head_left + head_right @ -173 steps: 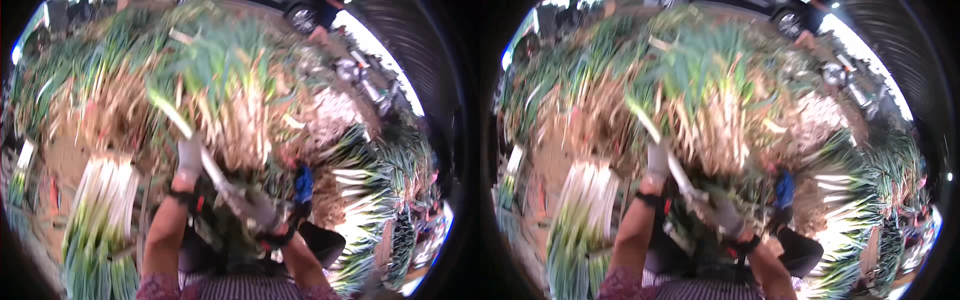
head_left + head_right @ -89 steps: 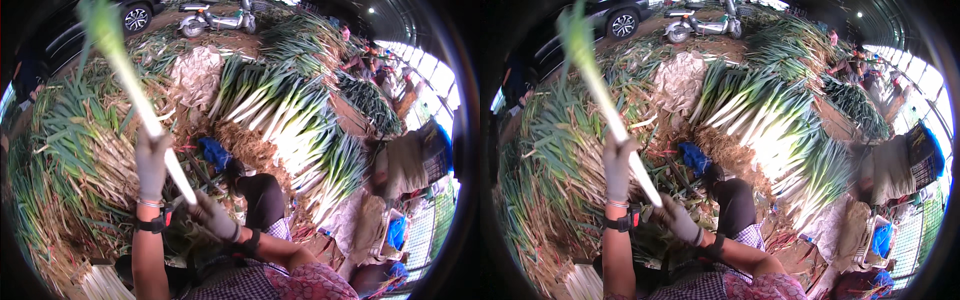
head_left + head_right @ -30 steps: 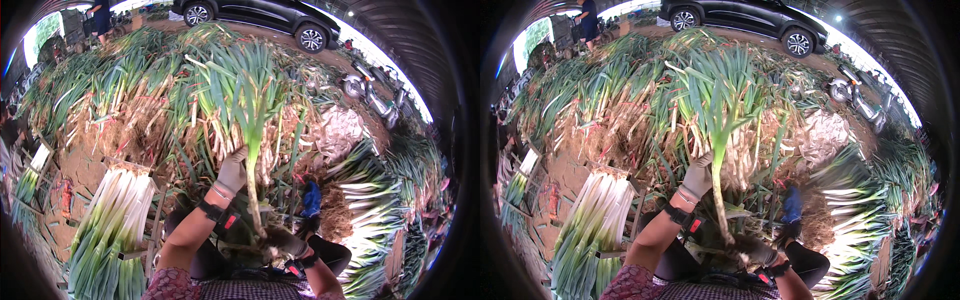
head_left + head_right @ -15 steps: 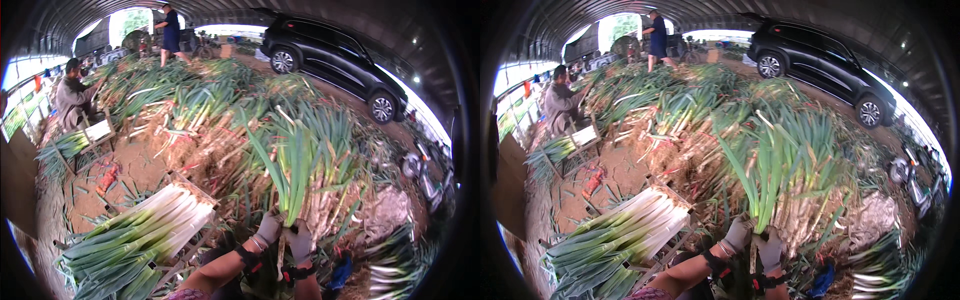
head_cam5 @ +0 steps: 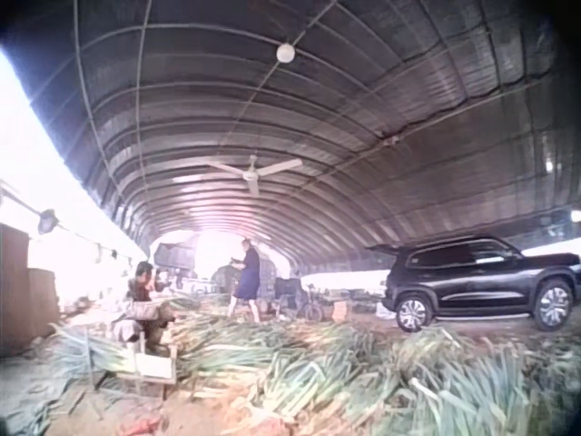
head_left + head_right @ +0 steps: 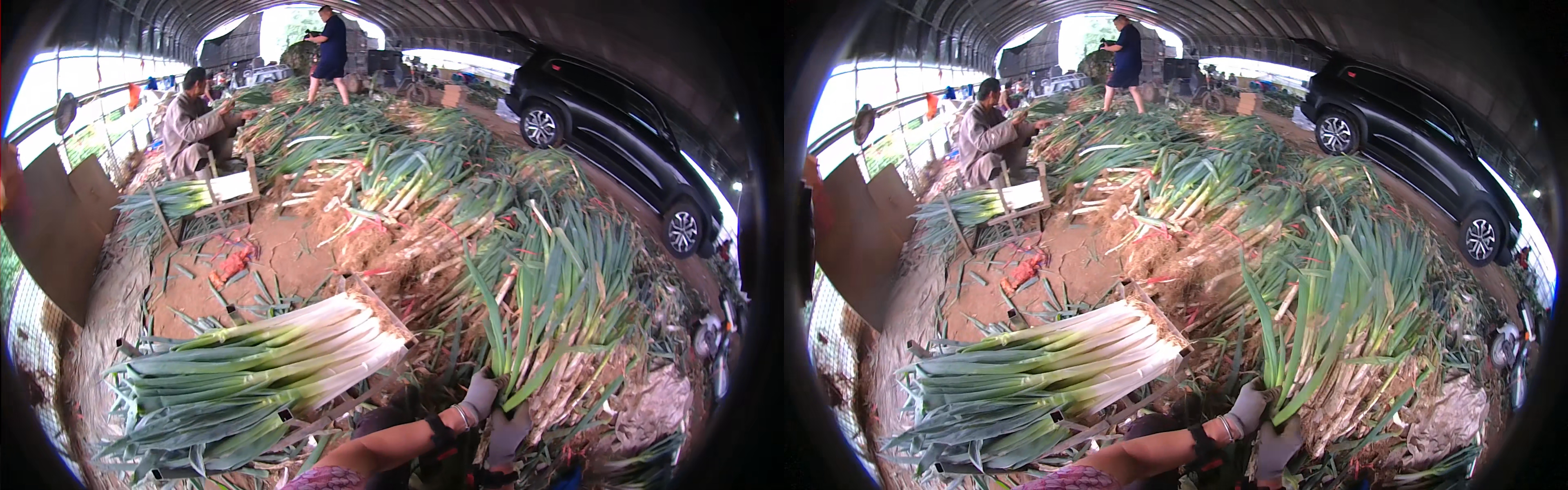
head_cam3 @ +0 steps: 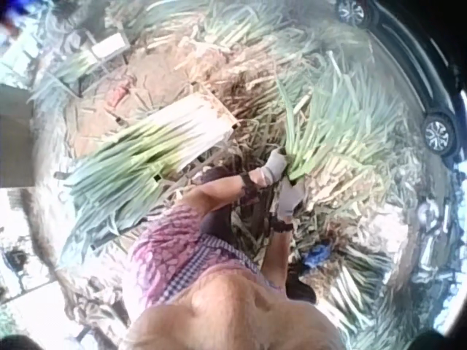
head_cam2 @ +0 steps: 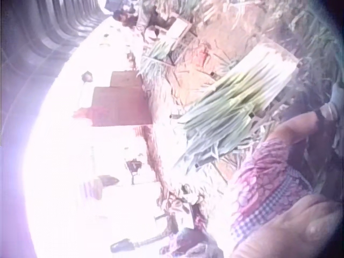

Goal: The person cleans leeks by hand, pulling off the outer layers from each stalk before placing them onto a separate stack.

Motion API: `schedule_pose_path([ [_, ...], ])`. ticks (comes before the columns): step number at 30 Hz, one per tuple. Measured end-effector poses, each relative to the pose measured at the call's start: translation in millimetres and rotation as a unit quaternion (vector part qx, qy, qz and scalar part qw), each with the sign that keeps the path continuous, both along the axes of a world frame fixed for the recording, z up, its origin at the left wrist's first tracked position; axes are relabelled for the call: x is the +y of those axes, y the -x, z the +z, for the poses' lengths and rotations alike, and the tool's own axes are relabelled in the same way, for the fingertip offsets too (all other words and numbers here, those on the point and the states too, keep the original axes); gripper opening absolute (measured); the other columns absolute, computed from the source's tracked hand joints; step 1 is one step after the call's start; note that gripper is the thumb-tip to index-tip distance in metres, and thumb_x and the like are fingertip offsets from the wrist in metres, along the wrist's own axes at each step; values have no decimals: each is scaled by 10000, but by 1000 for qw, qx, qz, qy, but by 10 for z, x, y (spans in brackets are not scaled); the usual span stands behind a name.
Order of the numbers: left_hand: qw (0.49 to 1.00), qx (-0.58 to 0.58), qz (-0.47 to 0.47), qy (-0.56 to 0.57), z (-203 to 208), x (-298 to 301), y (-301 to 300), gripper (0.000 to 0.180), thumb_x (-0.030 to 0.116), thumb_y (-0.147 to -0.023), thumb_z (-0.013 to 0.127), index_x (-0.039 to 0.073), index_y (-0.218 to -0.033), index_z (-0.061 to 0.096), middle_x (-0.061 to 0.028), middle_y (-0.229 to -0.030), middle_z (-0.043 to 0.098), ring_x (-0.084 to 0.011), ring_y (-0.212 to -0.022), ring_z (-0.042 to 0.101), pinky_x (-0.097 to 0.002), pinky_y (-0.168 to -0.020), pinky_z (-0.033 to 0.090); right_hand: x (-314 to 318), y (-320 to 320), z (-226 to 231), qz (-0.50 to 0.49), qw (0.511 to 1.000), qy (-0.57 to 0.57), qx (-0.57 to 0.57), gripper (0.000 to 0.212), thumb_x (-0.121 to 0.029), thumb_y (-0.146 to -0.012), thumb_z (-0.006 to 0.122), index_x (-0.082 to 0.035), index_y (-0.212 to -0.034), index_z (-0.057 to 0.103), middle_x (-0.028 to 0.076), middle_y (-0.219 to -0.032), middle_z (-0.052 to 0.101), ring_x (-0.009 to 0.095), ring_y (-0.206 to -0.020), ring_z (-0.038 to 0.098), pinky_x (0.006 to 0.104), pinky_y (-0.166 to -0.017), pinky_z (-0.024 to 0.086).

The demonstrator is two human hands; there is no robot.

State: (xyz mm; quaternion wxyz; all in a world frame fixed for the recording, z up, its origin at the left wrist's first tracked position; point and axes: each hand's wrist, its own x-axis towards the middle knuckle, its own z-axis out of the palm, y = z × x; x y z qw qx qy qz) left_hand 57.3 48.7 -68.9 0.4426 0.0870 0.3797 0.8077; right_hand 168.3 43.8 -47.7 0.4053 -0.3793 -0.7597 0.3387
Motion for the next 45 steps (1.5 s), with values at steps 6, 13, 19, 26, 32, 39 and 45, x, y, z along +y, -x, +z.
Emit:
schedule_pose_path([
  [6, 997, 41, 73, -2, -91, 40, 444, 274, 45, -916, 591, -23, -1175, 532, -70, -942, 640, -158, -752, 614, -293, -670, 515, -219, -893, -39, 191, 936, 294, -38, 565, -205, -866, 662, -152, -1386, 447, 146, -1398, 427, 266, -1215, 473, 412, -1001, 418],
  [13, 957, -115, -193, -185, 160, -125, 103, 242, 74, -930, 577, -8, -1155, 539, -94, -968, 647, -218, -803, 648, -322, -704, 543, 13, -768, -310, 251, 928, -232, -150, 349, -10, -765, 622, 10, -1113, 623, 79, -1018, 632, 199, -939, 574, 314, -830, 467],
  [19, 957, 284, -45, -25, 536, -275, 241, 286, 121, -915, 595, -23, -1159, 559, -62, -946, 649, -124, -839, 594, -281, -723, 502, -147, -233, 10, 62, 991, 11, -120, 307, -246, -815, 711, -29, -1008, 611, 223, -787, 629, 413, -709, 617, 433, -593, 501],
  [26, 953, 273, -114, -67, 266, -7, 113, 248, 162, -949, 570, -24, -1112, 591, -77, -993, 651, -178, -873, 637, -301, -755, 511, 303, -223, 135, 76, 990, 83, 79, 388, -228, -800, 741, -7, -1088, 604, 121, -830, 658, 153, -742, 628, 301, -665, 501],
  [32, 972, -25, -224, -65, 233, 7, -96, 229, 166, -943, 581, -11, -1086, 608, -71, -1004, 653, -160, -892, 633, -282, -772, 493, 368, -188, 157, 33, 997, 46, 56, 375, -134, -744, 735, 3, -1066, 600, 146, -846, 666, 234, -765, 656, 329, -713, 506],
  [39, 974, 124, -185, -37, 102, -41, 108, 299, 227, -986, 500, -44, -1015, 622, -153, -992, 675, -266, -927, 667, -361, -861, 537, -106, -528, -100, 36, 985, 167, 24, 167, -119, -760, 721, 3, -808, 617, 65, -667, 594, 145, -599, 548, 313, -560, 445],
  [45, 967, -37, -219, -125, 357, -109, 310, 300, 271, -999, 447, -10, -1039, 542, -166, -966, 661, -347, -991, 644, -571, -914, 492, -353, -1688, -535, 123, 851, 476, -185, 202, -143, -761, 724, -23, -898, 639, 39, -710, 627, 157, -627, 584, 304, -578, 468],
])
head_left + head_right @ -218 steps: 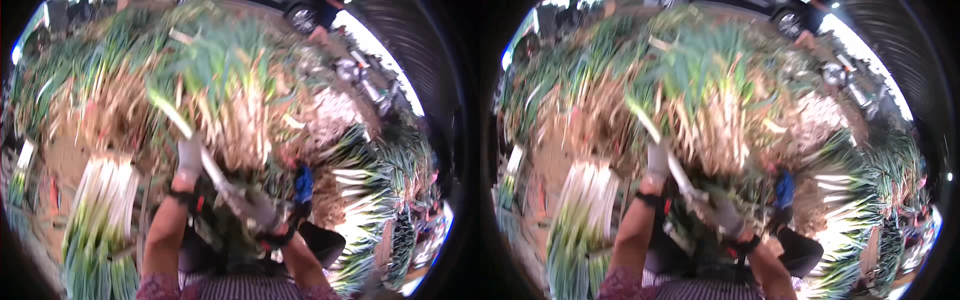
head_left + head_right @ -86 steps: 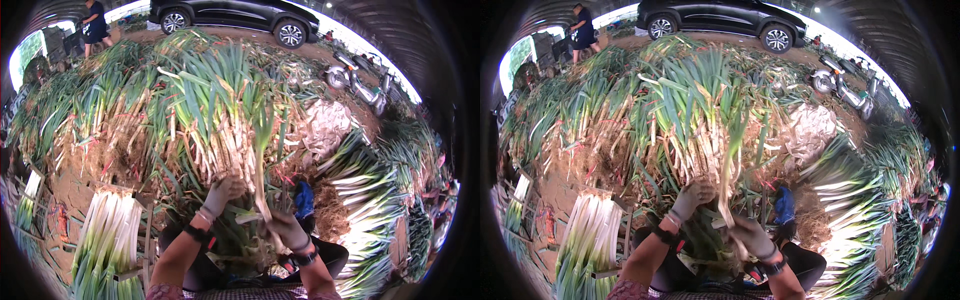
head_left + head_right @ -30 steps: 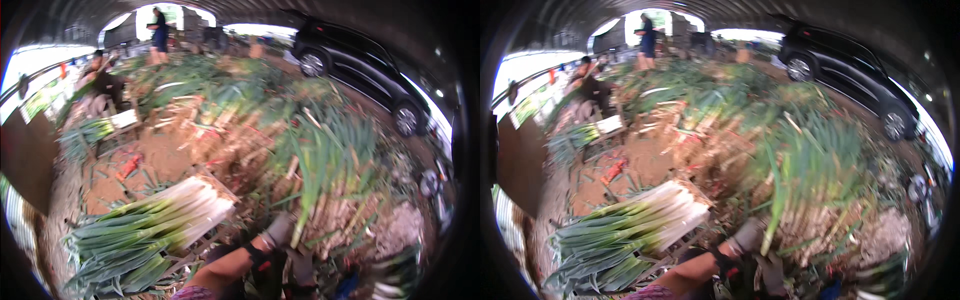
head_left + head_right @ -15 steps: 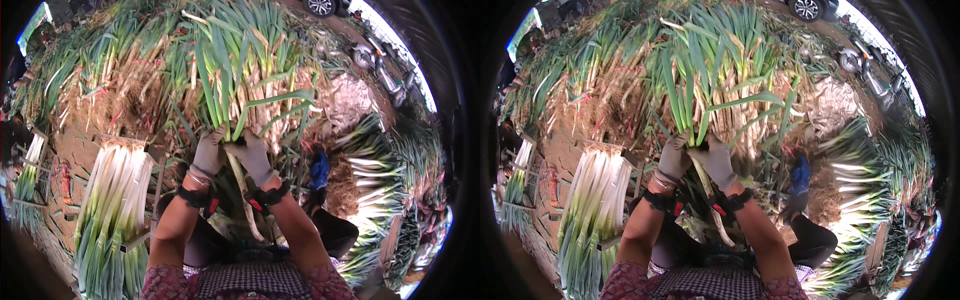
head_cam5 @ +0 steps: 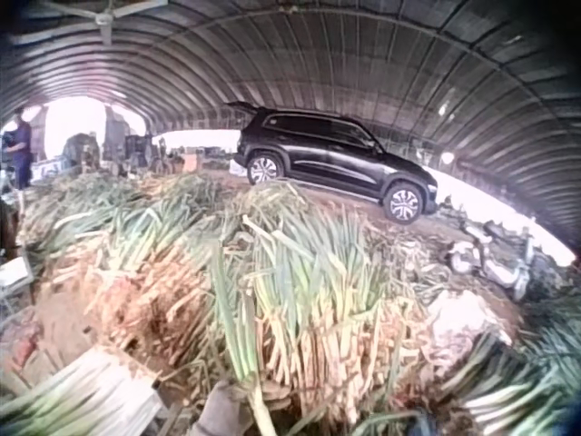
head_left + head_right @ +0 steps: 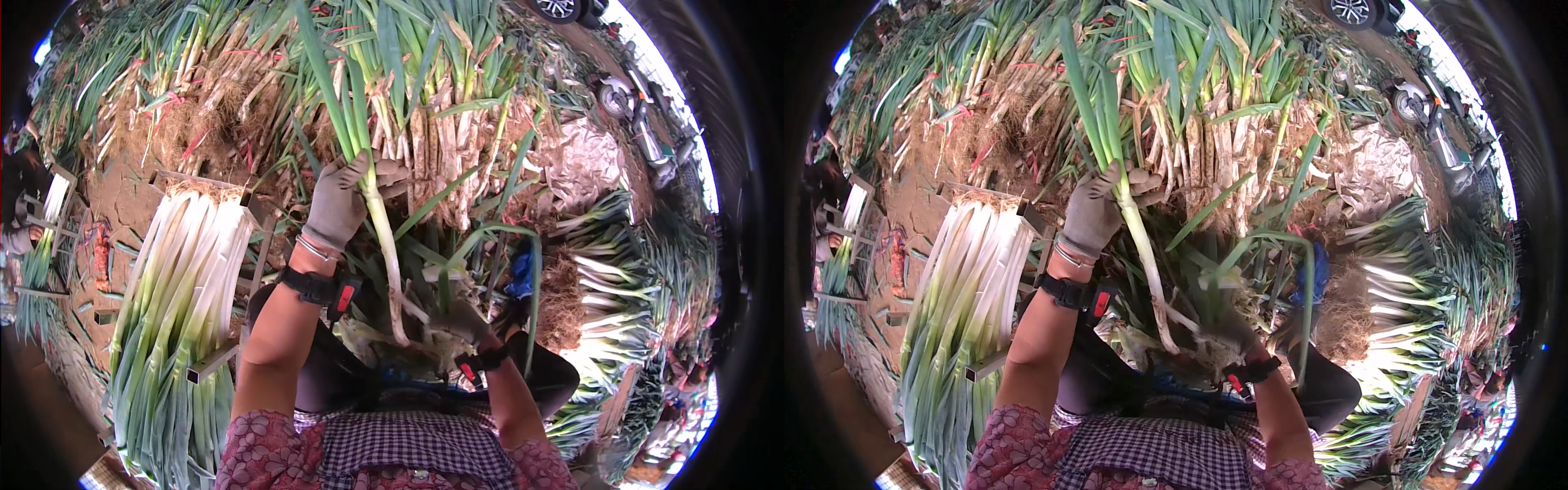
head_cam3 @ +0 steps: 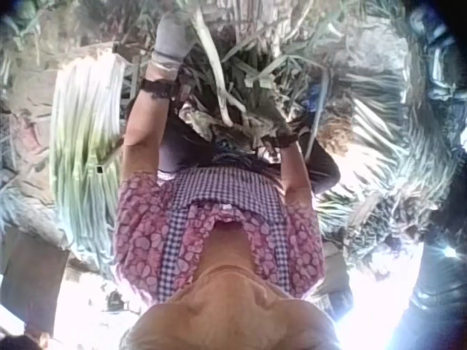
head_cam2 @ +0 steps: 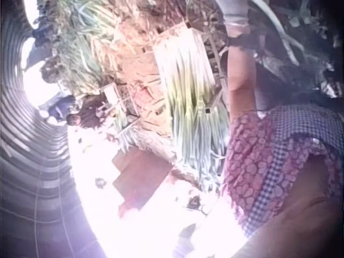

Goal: The person cleans leeks by hand, pulling off the outer layers from each stalk before placing them onto a separate stack.

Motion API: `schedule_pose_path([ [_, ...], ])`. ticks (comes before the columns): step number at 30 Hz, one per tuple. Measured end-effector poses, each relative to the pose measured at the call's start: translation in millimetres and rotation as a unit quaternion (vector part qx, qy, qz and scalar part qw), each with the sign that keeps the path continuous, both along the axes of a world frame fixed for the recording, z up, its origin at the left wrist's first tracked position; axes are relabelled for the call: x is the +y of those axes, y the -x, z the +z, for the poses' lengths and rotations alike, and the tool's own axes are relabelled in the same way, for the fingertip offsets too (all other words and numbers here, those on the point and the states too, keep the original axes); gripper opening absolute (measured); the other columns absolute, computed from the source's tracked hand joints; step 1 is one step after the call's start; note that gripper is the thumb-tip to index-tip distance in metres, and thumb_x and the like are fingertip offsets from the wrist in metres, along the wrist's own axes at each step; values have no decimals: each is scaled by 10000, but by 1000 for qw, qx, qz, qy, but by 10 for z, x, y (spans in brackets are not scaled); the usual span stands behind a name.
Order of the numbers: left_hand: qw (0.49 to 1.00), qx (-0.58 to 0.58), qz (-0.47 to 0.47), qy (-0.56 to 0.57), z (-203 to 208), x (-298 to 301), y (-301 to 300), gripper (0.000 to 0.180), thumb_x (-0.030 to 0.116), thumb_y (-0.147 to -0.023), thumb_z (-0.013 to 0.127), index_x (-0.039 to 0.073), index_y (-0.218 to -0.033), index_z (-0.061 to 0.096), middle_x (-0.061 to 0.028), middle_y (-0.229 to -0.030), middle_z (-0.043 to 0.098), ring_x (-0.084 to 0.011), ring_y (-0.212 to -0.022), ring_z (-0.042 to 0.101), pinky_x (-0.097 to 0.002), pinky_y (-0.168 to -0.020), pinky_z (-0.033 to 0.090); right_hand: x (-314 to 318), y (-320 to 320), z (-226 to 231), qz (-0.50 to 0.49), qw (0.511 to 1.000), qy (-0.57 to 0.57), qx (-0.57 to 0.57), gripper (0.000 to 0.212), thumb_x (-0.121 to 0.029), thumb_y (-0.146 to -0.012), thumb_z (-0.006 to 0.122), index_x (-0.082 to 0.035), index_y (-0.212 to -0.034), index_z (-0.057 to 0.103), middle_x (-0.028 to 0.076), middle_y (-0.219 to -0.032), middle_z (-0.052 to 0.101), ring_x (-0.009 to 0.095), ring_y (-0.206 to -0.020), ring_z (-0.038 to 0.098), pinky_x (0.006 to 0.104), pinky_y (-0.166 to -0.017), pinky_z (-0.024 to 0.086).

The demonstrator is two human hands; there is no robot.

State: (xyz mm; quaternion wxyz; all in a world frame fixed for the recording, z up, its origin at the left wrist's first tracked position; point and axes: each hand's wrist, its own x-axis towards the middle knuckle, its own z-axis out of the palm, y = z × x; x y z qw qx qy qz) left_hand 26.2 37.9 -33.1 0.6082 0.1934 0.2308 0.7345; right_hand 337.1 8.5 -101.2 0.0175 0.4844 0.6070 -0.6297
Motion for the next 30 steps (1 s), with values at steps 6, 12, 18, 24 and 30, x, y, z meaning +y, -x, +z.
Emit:
schedule_pose_path([
  [6, 996, 1, -37, -84, 21, -55, -47, 308, 290, -995, 443, 7, -1068, 541, -157, -967, 659, -367, -1026, 631, -597, -964, 446, 248, 755, 678, 10, 889, -453, 59, 225, -188, -812, 675, -76, -1006, 657, 125, -788, 664, 233, -656, 641, 312, -611, 509],
  [12, 992, -16, -67, -102, 68, -93, -144, 384, 304, -972, 509, -64, -1078, 534, -170, -952, 648, -358, -1004, 641, -494, -927, 493, 583, 1255, 919, 53, 889, -441, 110, 122, -147, -846, 598, -39, -893, 627, 163, -712, 615, 264, -651, 657, 356, -575, 496],
  [18, 989, 75, -55, -115, 58, -67, -118, 381, 351, -967, 502, -20, -1043, 546, -146, -909, 649, -334, -973, 647, -502, -957, 452, 421, 1179, 1097, -87, 965, -183, 165, 202, -132, -842, 643, 11, -983, 644, 174, -760, 650, 222, -582, 639, 311, -555, 489],
  [24, 984, 97, -36, -143, 173, -14, -221, 433, 360, -925, 584, 0, -1151, 501, -134, -938, 645, -319, -992, 644, -495, -985, 447, 375, 1301, 1130, -9, 864, -487, 129, 209, -160, -803, 706, -6, -926, 637, 154, -759, 655, 250, -641, 654, 339, -581, 493],
  [30, 991, 134, -11, -24, 96, -39, -342, 462, 306, -903, 638, -1, -1213, 488, -70, -902, 608, -262, -979, 633, -406, -900, 489, 330, 1383, 1068, -46, 836, -540, 84, 202, -169, -781, 717, -13, -882, 637, 182, -723, 638, 321, -646, 648, 370, -572, 499],
])
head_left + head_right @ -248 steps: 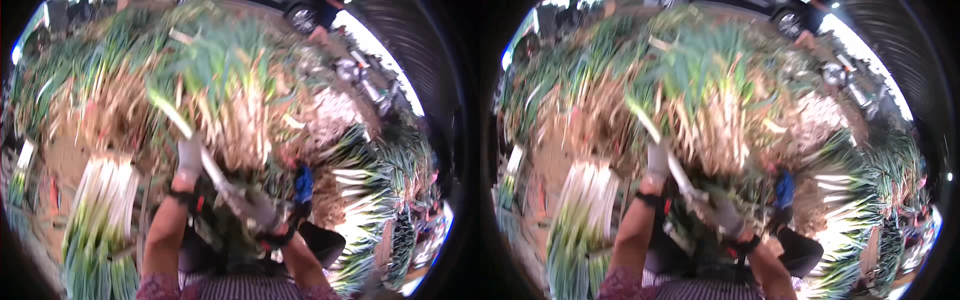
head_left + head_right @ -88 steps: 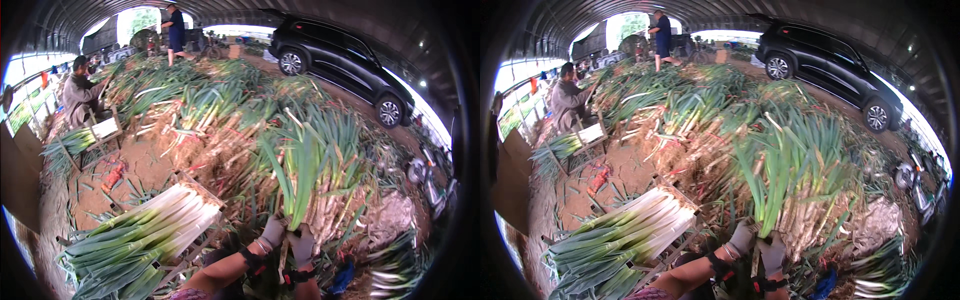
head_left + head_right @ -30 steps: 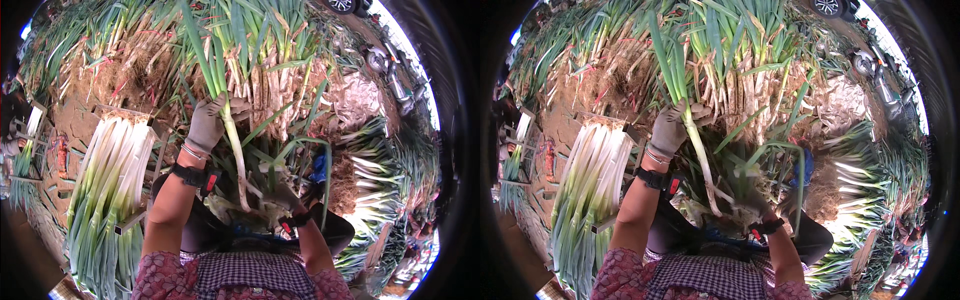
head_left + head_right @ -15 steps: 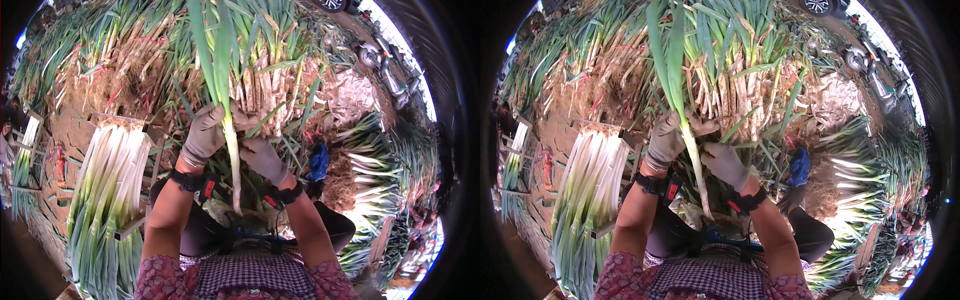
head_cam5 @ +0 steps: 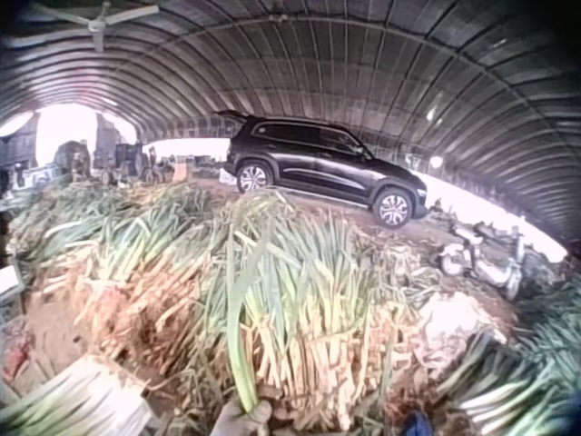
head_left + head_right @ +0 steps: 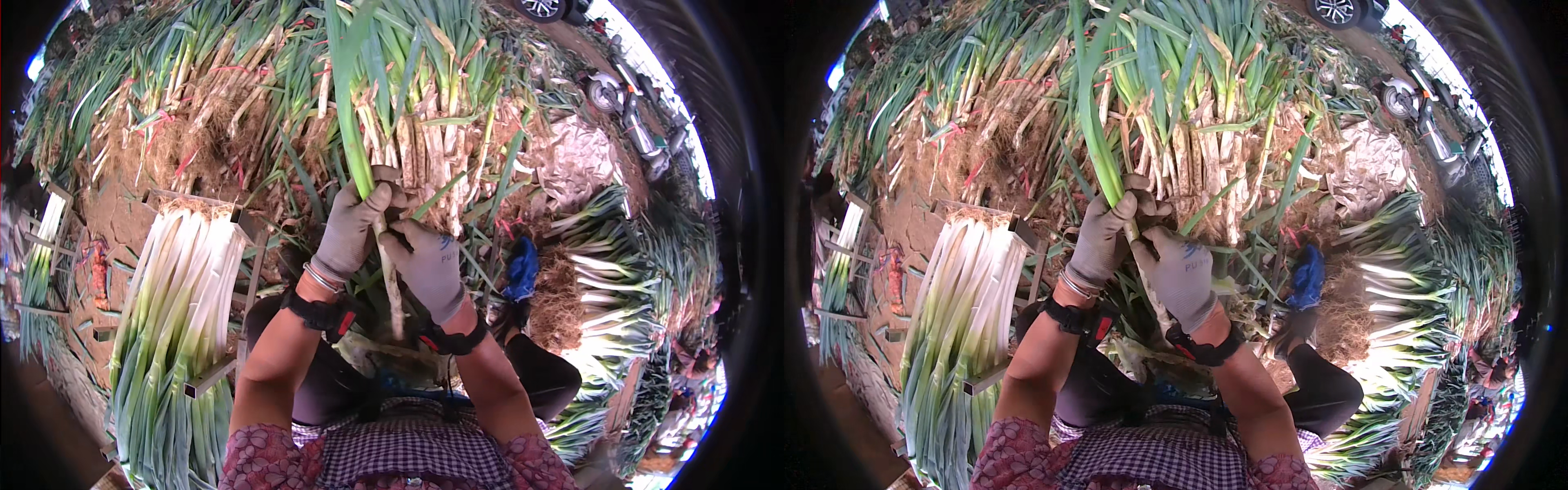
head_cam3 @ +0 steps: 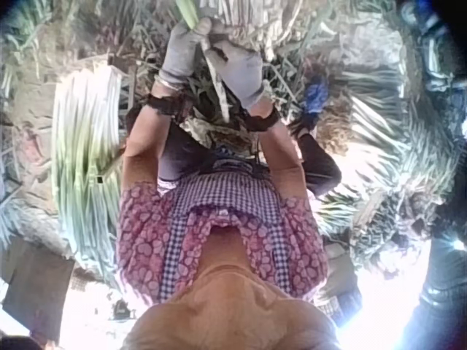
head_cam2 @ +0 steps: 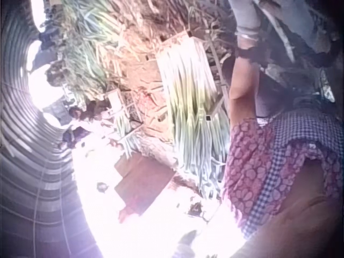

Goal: The person cleans leeks by hand, pulling off the outer layers from each stalk before placing them onto a separate stack.

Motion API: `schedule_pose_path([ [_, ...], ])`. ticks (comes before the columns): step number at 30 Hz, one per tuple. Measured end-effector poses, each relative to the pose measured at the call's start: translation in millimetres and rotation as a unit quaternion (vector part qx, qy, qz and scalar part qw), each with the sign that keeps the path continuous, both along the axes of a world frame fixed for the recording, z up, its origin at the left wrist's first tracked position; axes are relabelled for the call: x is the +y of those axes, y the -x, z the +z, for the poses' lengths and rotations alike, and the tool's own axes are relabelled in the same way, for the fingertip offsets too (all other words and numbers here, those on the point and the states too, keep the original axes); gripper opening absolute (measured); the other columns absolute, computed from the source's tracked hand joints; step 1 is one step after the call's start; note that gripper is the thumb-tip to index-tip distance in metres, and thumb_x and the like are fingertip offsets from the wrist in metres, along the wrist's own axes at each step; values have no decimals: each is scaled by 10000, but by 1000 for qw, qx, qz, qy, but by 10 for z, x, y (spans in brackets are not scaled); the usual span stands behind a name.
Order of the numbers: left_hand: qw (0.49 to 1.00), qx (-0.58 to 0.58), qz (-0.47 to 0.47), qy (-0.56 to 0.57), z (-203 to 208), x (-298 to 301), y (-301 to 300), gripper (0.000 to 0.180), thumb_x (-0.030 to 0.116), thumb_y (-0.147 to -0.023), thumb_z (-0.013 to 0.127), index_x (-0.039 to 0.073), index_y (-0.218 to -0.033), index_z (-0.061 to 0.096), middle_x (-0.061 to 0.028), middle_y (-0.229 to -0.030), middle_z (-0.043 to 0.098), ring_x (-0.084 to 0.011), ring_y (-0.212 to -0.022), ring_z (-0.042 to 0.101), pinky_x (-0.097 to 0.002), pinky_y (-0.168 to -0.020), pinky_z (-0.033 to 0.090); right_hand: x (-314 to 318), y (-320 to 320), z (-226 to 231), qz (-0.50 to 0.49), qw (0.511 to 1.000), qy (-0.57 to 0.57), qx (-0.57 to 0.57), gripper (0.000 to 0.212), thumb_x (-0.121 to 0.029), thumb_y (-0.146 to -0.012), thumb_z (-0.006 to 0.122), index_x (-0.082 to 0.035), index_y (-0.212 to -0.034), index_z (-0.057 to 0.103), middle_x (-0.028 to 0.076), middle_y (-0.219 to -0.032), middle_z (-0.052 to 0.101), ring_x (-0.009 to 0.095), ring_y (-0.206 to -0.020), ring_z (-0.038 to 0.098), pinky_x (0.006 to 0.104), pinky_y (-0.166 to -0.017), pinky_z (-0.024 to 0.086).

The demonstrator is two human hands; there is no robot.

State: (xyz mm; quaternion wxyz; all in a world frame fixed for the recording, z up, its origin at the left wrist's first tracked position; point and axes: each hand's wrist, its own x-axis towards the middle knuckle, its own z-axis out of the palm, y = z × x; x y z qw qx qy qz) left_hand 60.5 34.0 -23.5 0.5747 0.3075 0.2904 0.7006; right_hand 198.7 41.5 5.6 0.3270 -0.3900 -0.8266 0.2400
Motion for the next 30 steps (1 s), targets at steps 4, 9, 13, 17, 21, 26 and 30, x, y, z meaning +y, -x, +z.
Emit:
schedule_pose_path([
  [4, 998, 44, -23, -31, -34, -5, 7, 428, 337, -950, 553, -13, -1190, 503, -73, -879, 604, -240, -962, 621, -395, -897, 482, 31, 45, -61, -14, 993, -87, -81, 168, -198, -806, 661, -72, -742, 569, 130, -586, 574, 332, -549, 591, 418, -507, 460],
  [9, 991, 118, -28, -60, 58, -45, 26, 478, 381, -971, 493, -41, -1194, 498, -93, -875, 628, -209, -912, 627, -353, -869, 483, 140, -88, -260, 0, 925, 333, 183, 122, -137, -820, 616, -27, -769, 634, 65, -574, 589, 145, -458, 559, 327, -443, 427],
  [13, 992, 99, -26, -75, 47, -33, 83, 439, 346, -979, 496, -60, -1146, 510, -101, -891, 657, -185, -918, 628, -345, -919, 467, 74, -187, -249, 16, 831, 475, 290, 128, -98, -883, 563, -11, -878, 657, 12, -692, 617, 69, -576, 544, 220, -530, 428],
  [17, 987, -111, -4, -120, -51, 71, 212, 403, 366, -965, 492, 10, -1153, 497, -53, -855, 610, -274, -886, 639, -572, -1045, 384, -43, -310, -509, 90, 905, 278, 309, 65, -46, -898, 545, -25, -916, 604, 25, -856, 601, 81, -784, 547, 236, -675, 467],
  [21, 971, -174, 35, -161, -85, 56, 532, 346, 347, -965, 504, 38, -1119, 502, -33, -810, 614, -257, -944, 651, -575, -1027, 402, 17, -996, -471, 253, 931, 220, 143, 88, -63, -824, 623, -32, -748, 590, -1, -759, 585, 141, -708, 546, 283, -662, 456],
  [26, 967, -189, 78, -152, -34, 55, 654, 316, 313, -990, 460, 29, -1120, 512, -37, -755, 622, -227, -870, 647, -555, -999, 435, 6, -1798, -1047, 9, 852, 517, -79, 252, -207, -828, 690, -40, -1016, 683, 58, -841, 661, 134, -721, 607, 278, -669, 490],
  [30, 974, -143, 119, -131, -47, 12, 675, 337, 318, -995, 449, 20, -1147, 497, -45, -771, 631, -236, -870, 637, -552, -993, 439, -82, -947, -414, 11, 970, 242, -20, 356, -236, -795, 726, -97, -1113, 651, 98, -876, 683, 182, -713, 643, 324, -669, 516],
])
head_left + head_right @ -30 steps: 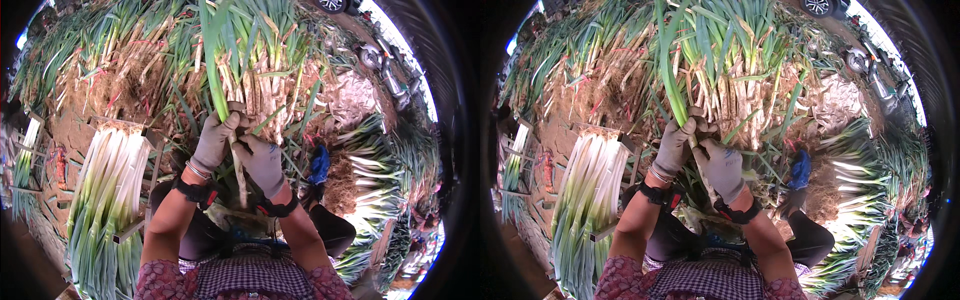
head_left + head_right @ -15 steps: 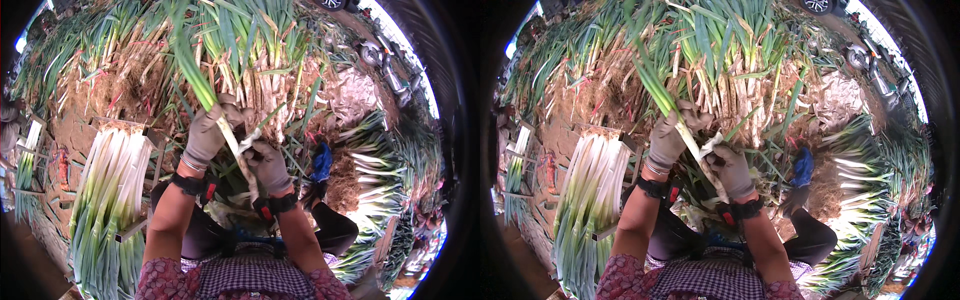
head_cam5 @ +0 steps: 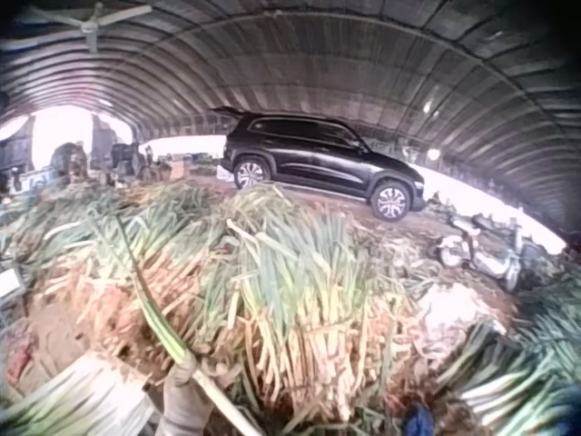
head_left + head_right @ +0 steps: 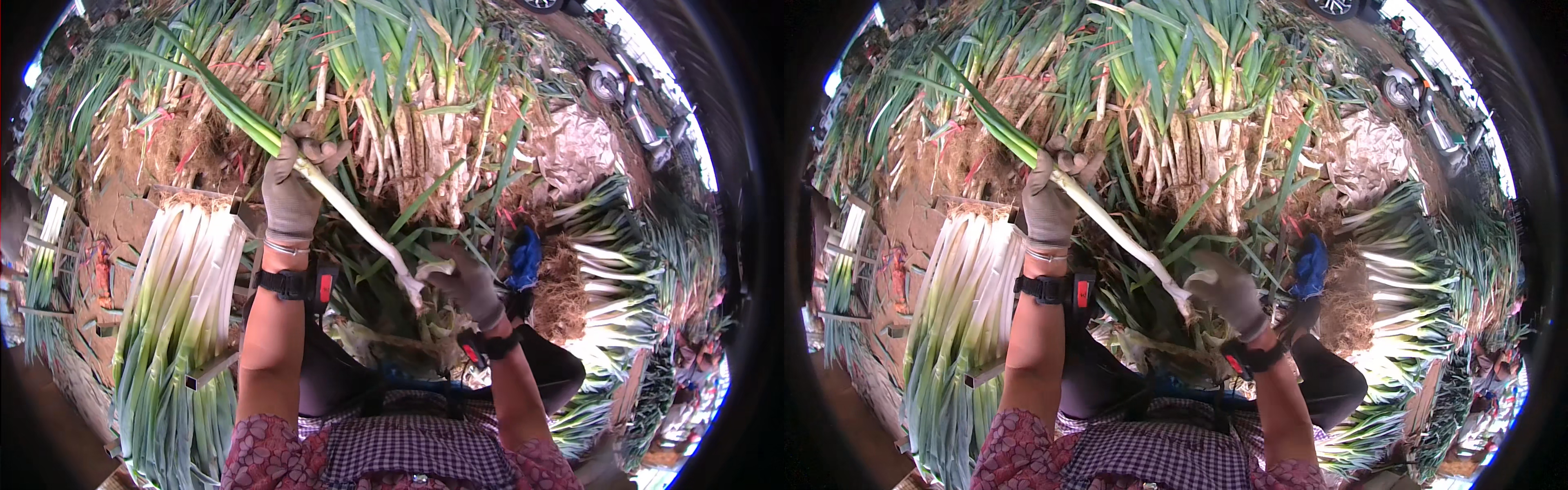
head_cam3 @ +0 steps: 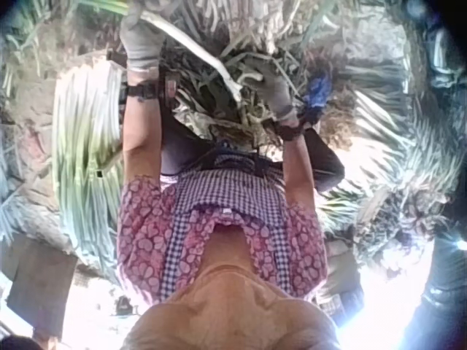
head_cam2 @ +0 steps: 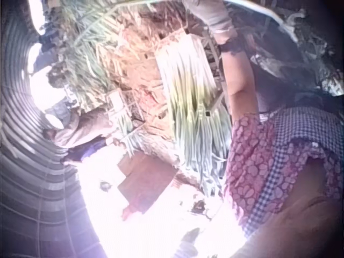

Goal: The person cleans leeks by hand, pulling off the outer layers from each stalk before placing them onto a separate stack.

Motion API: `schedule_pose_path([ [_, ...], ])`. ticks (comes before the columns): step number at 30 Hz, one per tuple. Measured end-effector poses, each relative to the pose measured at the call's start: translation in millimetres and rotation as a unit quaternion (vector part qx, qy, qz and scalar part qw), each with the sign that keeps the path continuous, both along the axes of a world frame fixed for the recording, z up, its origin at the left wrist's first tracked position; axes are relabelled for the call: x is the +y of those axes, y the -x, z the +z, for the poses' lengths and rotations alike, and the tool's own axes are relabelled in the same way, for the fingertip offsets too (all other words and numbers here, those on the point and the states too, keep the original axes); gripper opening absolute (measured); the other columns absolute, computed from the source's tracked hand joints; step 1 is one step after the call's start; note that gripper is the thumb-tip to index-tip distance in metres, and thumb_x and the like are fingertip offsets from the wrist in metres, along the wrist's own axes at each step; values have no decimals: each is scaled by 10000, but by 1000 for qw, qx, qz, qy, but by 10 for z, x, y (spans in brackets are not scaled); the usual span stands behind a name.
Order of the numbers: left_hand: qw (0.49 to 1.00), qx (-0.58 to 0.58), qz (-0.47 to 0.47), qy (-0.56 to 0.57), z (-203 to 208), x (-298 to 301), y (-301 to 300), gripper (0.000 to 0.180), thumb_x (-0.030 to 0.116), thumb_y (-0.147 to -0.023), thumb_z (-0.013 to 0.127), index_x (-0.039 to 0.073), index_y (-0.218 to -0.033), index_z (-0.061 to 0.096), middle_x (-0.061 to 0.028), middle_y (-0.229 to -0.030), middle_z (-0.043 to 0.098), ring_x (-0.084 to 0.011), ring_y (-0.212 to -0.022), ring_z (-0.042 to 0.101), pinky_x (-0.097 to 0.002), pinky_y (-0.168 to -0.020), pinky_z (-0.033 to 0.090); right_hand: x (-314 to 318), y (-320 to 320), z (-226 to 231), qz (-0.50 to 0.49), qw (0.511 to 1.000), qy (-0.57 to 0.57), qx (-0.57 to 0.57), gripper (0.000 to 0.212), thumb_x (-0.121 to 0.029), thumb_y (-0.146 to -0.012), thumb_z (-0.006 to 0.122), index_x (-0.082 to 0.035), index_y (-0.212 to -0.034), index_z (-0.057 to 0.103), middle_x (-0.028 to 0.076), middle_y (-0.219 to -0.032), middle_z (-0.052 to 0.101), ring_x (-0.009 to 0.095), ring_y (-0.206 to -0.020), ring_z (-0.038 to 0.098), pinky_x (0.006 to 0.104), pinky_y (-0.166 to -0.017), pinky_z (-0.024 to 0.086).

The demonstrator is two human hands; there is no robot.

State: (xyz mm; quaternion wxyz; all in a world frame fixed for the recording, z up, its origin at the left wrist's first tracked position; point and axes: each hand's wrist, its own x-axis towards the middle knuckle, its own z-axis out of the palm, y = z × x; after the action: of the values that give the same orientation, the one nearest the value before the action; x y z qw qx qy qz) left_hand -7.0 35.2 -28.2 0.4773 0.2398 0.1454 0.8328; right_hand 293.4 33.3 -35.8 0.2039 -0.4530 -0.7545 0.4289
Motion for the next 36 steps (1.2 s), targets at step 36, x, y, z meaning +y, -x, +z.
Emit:
schedule_pose_path([
  [36, 981, 148, -123, -9, 207, -103, -457, 723, 563, -913, 465, -61, -1278, 452, -139, -889, 688, -419, -1131, 568, -542, -1067, 338, -35, 1147, 531, 39, 956, -282, 67, 87, -113, -823, 635, -36, -808, 597, 138, -707, 617, 306, -601, 610, 370, -547, 482],
])
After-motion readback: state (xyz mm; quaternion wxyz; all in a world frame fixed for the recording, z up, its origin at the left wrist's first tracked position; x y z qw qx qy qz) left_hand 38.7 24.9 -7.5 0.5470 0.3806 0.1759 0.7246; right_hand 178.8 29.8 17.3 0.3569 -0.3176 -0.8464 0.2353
